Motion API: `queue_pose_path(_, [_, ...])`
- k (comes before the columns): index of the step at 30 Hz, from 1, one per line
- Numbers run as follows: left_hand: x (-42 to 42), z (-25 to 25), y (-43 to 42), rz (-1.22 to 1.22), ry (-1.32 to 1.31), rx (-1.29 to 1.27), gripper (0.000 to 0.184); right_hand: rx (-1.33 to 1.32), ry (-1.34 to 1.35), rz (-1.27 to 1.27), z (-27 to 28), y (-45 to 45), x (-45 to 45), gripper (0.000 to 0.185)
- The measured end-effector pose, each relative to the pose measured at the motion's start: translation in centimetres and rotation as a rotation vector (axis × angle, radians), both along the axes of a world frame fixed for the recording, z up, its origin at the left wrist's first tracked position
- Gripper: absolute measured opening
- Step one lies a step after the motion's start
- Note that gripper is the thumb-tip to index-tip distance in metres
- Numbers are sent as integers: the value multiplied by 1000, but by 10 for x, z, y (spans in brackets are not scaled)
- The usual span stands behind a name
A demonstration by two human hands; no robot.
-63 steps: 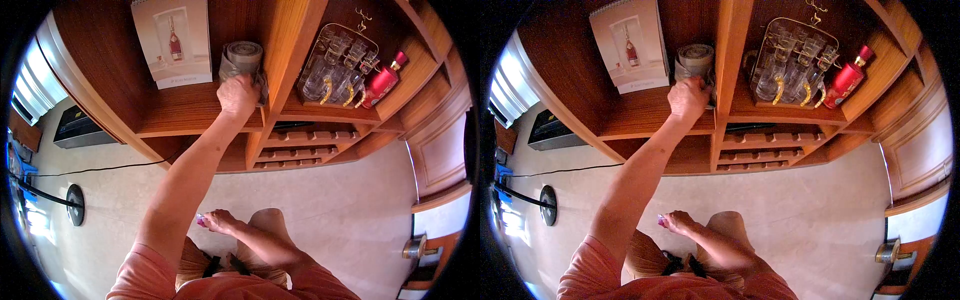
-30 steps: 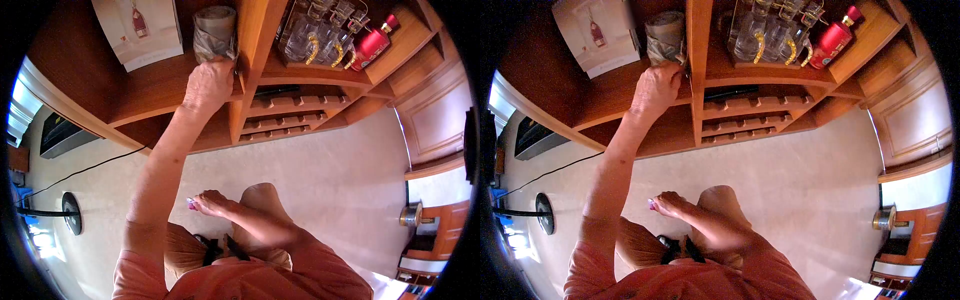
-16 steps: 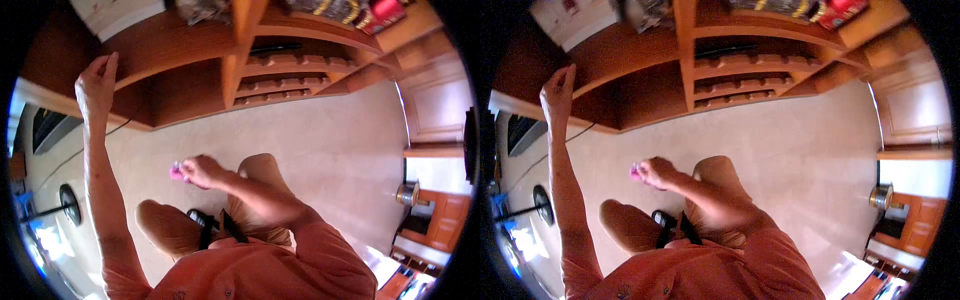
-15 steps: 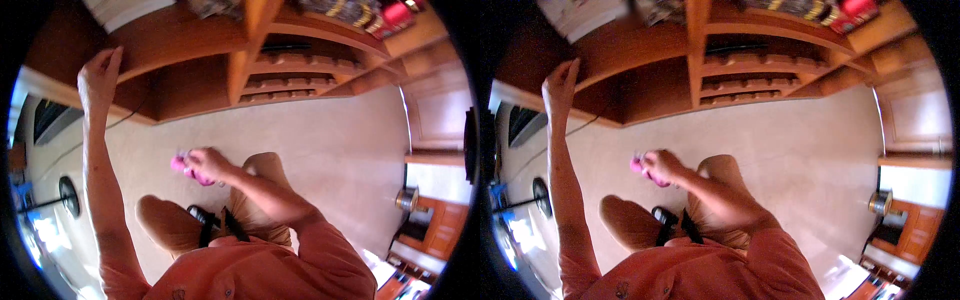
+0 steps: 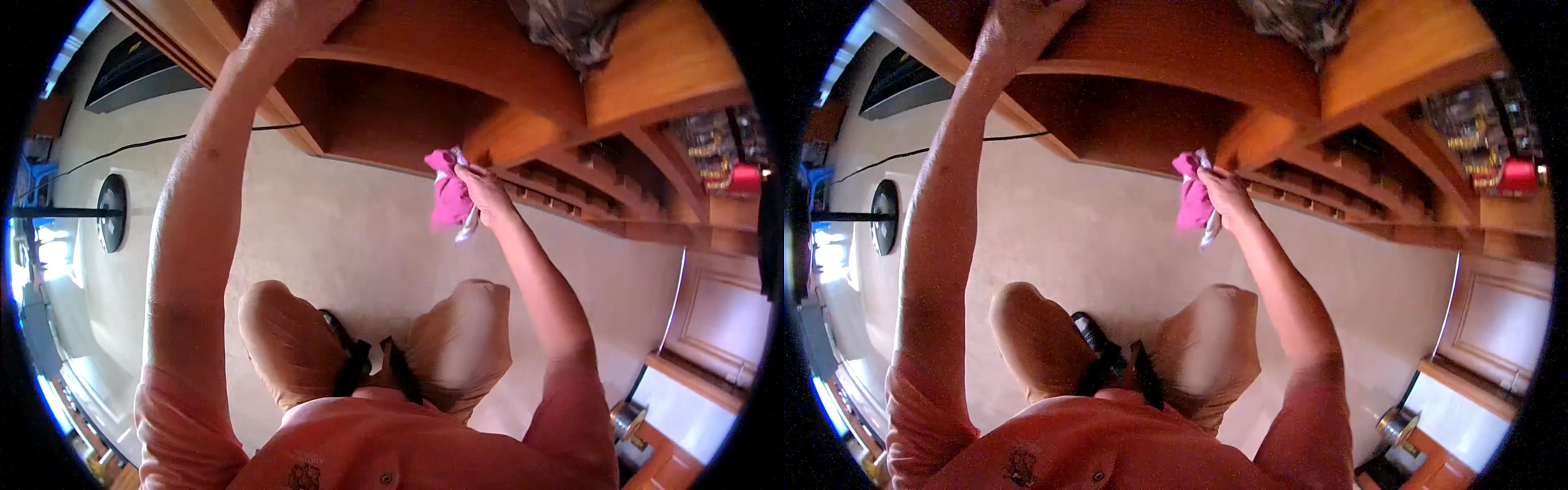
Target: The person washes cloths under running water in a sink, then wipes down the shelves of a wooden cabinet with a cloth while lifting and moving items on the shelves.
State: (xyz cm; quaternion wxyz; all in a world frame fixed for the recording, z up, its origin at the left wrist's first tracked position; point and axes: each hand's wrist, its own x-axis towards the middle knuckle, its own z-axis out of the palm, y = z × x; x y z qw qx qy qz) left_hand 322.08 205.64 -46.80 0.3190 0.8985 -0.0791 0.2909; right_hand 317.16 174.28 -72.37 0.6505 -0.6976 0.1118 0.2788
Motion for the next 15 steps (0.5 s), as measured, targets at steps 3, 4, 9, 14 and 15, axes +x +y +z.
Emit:
queue_pose_path(3, [-3, -1, -3, 22, 27, -82, 21, -717, -467, 119, 3, 35, 36, 33])
queue_pose_path(4, [-3, -3, -4, 19, -17, -84, 21, -728, -526, 54, -10, 47, 40, 38])
queue_pose_path(9, [-1, -6, -1, 58, -107, -46, 22, -1258, -1036, 409, -192, 57, 90, 59])
queue_pose_path(14, [-11, 17, 1, 153, 42, 27, 24, -911, -811, 439, -160, 189, 91, 61])
queue_pose_path(15, [-7, 15, 3, 154, 43, 34, 25, -833, -768, 502, -143, 211, 88, 63])
